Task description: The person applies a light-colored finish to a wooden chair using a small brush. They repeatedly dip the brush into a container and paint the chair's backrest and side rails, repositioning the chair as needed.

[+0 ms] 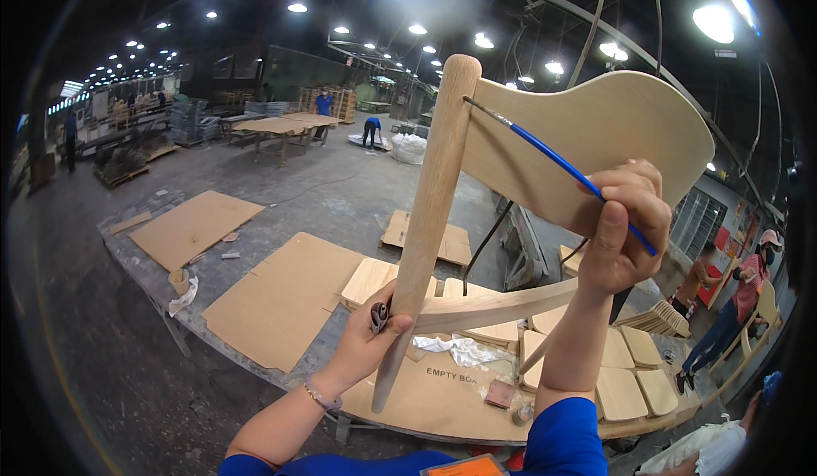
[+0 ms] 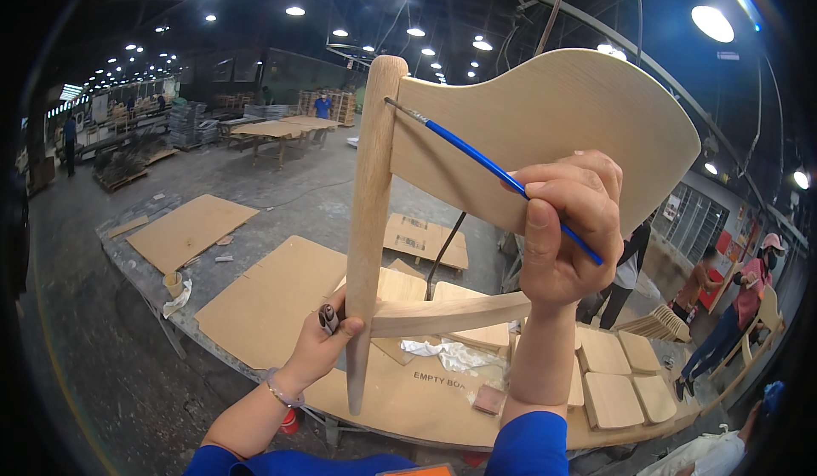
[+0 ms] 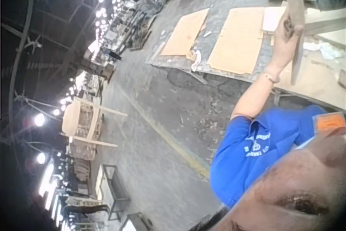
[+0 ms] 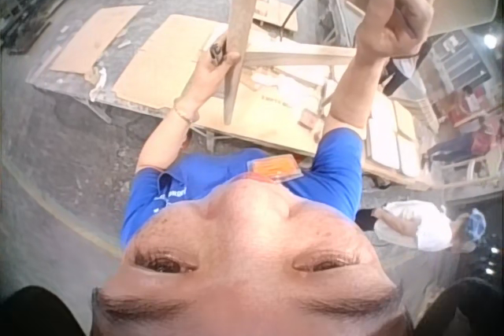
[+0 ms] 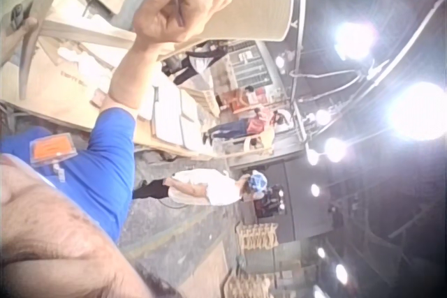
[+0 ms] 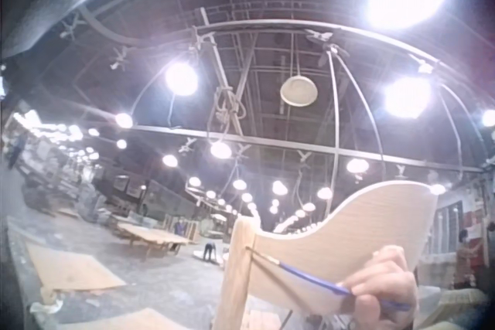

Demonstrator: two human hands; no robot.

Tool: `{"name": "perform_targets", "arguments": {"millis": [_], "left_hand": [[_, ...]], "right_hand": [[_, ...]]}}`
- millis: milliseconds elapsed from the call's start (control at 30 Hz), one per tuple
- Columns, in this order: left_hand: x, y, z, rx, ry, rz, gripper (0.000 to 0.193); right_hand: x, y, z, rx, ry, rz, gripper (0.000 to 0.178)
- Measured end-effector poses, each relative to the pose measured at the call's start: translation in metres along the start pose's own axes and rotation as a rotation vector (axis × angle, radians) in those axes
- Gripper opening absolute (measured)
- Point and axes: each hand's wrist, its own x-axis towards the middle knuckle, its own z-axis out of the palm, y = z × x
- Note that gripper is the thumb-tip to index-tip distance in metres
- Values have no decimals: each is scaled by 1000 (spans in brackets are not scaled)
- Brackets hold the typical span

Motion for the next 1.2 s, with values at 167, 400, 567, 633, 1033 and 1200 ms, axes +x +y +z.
{"name": "perform_targets", "arguments": {"millis": [167, 400, 567, 633, 1033, 1200], "left_hand": [[-2, 1, -3, 0, 7, 7, 74], [-4, -1, -6, 33, 32, 40, 73], [-5, -2, -10, 2, 26, 28, 74], [-5, -3, -11, 3, 32, 31, 74], [-9, -1, -16, -3, 43, 12, 73], [-10, -2, -17, -3, 55, 6, 72]], "right_hand": [[0, -1, 2, 27, 7, -4, 10], [0, -2, 7, 27, 19, 7, 11], [-1, -4, 10, 42, 28, 15, 12], [0, -4, 11, 38, 15, 12, 12], [1, -6, 18, 40, 20, 14, 10], [1, -6, 20, 67, 29, 21, 9]]}}
